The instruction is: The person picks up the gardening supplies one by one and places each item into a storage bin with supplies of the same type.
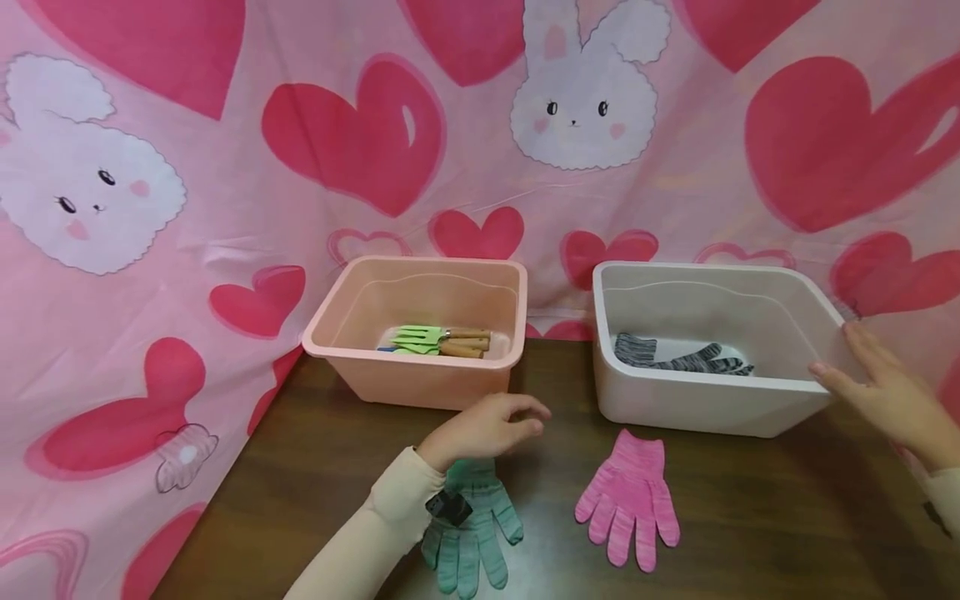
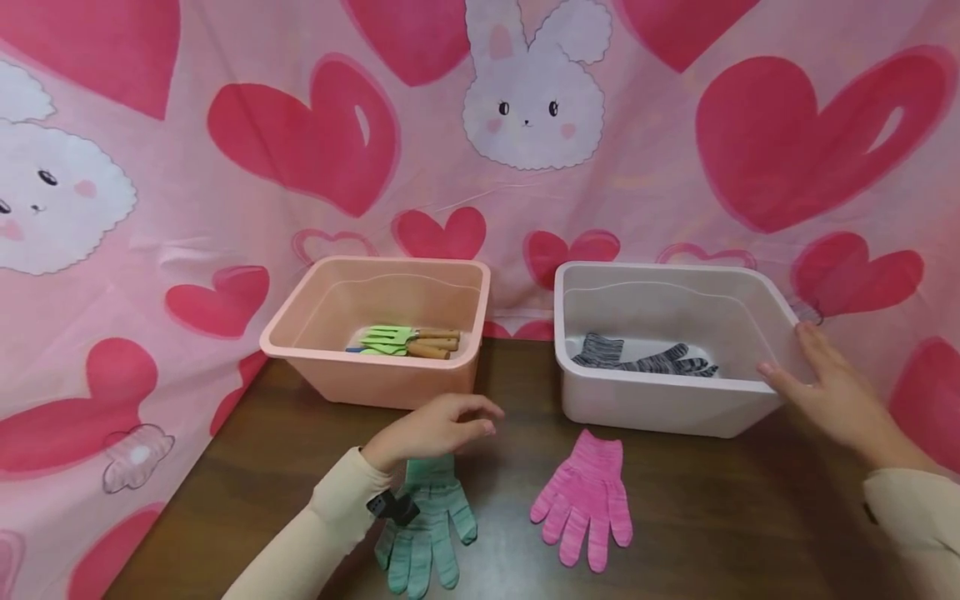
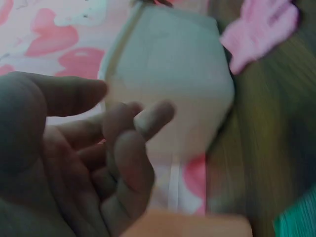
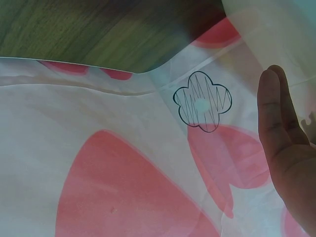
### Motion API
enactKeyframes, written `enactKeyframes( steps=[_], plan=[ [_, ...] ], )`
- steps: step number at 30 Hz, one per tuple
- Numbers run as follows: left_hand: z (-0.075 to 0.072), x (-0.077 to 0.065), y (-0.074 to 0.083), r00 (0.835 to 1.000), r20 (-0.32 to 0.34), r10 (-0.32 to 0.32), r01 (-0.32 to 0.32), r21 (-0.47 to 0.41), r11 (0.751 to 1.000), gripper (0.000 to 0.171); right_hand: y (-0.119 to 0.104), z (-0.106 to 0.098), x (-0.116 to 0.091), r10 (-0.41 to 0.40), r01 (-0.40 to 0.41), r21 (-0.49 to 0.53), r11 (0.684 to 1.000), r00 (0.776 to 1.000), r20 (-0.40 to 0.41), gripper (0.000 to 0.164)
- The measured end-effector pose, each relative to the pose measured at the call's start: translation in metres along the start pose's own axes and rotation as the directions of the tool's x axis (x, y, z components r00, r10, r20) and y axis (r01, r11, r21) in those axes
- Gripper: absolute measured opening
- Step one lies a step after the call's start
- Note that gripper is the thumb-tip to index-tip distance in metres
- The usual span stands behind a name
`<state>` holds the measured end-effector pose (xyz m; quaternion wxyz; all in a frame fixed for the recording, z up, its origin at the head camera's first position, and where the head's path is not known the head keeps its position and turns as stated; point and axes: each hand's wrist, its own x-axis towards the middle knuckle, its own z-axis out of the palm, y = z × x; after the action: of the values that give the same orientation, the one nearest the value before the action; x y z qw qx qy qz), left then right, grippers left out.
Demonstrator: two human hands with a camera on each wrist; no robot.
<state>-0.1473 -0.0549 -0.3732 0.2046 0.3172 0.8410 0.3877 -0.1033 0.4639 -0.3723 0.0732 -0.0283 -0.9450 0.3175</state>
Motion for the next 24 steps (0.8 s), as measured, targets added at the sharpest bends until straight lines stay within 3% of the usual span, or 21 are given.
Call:
enactKeyframes(
  steps=[4, 8, 10, 12, 15, 18, 21, 24],
  plan=[
    [0.001, -0.023, -0.021, 0.997, -0.023, -0.075, 0.077, 0.085, 0.993, 0.015, 0.000, 0.000, 0.001, -0.004, 0.004, -0.003, 1.000, 1.000, 0.004, 0.091],
    [0.003, -0.045, -0.043, 0.984, -0.065, -0.164, 0.172, 0.130, 0.977, 0.022, 0.000, 0.000, 0.002, -0.018, 0.018, 0.002, 1.000, 1.000, 0.000, 0.090],
    [0.005, -0.054, -0.052, 0.970, -0.113, -0.214, 0.232, 0.179, 0.956, 0.028, -0.001, 0.000, 0.002, -0.025, 0.025, 0.006, 1.000, 1.000, -0.005, 0.090],
    [0.008, -0.061, -0.059, 0.946, -0.166, -0.278, 0.313, 0.248, 0.917, 0.034, -0.001, 0.000, 0.002, -0.031, 0.031, 0.015, 0.999, 0.999, -0.008, 0.089],
    [0.013, -0.068, -0.065, 0.899, -0.244, -0.363, 0.431, 0.350, 0.832, 0.042, -0.001, -0.001, 0.002, -0.037, 0.037, 0.023, 0.999, 0.999, -0.007, 0.088],
    [0.018, -0.069, -0.066, 0.865, -0.293, -0.408, 0.500, 0.428, 0.752, 0.047, -0.001, -0.001, 0.002, -0.055, 0.055, 0.022, 0.998, 0.998, -0.010, 0.087],
    [0.023, -0.066, -0.064, 0.863, -0.300, -0.406, 0.504, 0.460, 0.731, 0.048, -0.001, -0.001, 0.001, -0.076, 0.076, 0.009, 0.997, 0.997, -0.019, 0.086],
    [0.027, -0.060, -0.061, 0.890, -0.281, -0.360, 0.455, 0.479, 0.750, 0.047, -0.001, -0.001, 0.000, -0.090, 0.090, 0.010, 0.996, 0.996, -0.020, 0.086]
  ],
)
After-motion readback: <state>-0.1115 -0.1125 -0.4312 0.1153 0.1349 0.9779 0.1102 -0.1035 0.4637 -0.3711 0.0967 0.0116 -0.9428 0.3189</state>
